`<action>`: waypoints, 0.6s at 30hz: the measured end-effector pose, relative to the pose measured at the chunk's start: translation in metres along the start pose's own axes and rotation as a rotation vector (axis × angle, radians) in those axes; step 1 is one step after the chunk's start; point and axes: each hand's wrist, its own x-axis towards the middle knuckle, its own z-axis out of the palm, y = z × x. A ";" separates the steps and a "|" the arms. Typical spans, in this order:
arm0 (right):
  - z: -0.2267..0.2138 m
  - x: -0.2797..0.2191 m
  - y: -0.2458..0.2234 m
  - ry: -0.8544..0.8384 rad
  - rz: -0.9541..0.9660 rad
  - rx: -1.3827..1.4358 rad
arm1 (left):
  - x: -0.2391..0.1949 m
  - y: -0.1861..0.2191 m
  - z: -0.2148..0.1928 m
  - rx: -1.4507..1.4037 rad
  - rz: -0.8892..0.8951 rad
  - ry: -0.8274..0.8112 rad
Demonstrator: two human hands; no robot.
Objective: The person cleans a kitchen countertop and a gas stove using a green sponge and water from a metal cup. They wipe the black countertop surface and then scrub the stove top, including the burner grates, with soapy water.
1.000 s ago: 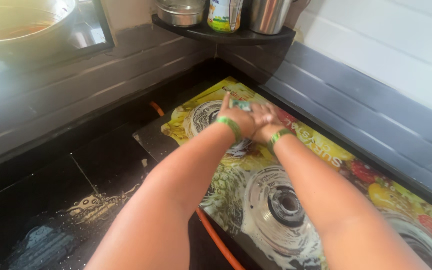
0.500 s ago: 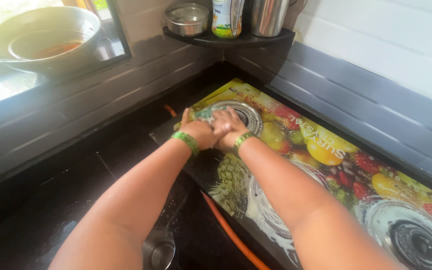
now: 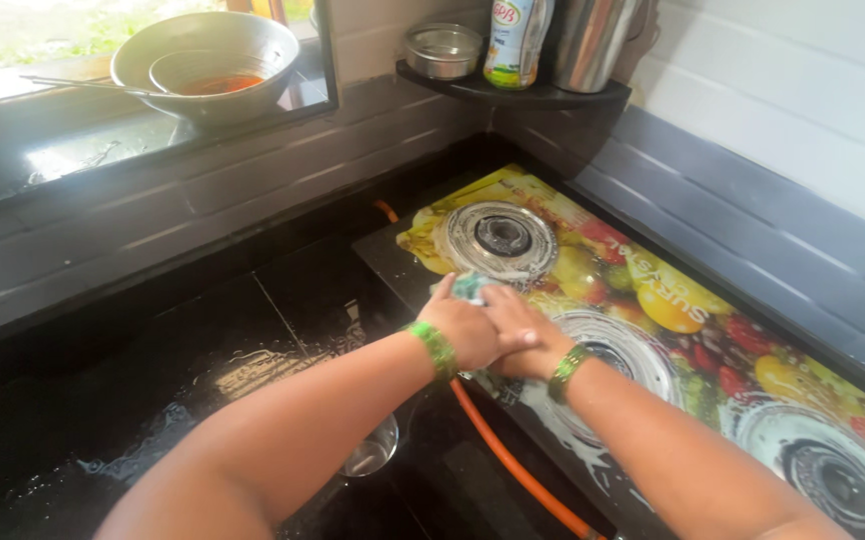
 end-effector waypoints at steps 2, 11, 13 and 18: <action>0.020 0.021 -0.003 0.022 -0.053 0.016 | -0.003 -0.021 0.007 -0.035 -0.099 0.003; 0.036 0.173 -0.028 0.025 0.052 -0.188 | 0.011 -0.140 0.029 -0.205 -0.215 0.444; 0.027 0.145 -0.042 -0.033 0.020 -0.205 | 0.007 -0.144 0.031 -0.236 -0.245 0.232; 0.004 0.062 -0.065 -0.169 0.077 -0.217 | -0.001 -0.175 0.035 -0.232 -0.225 0.218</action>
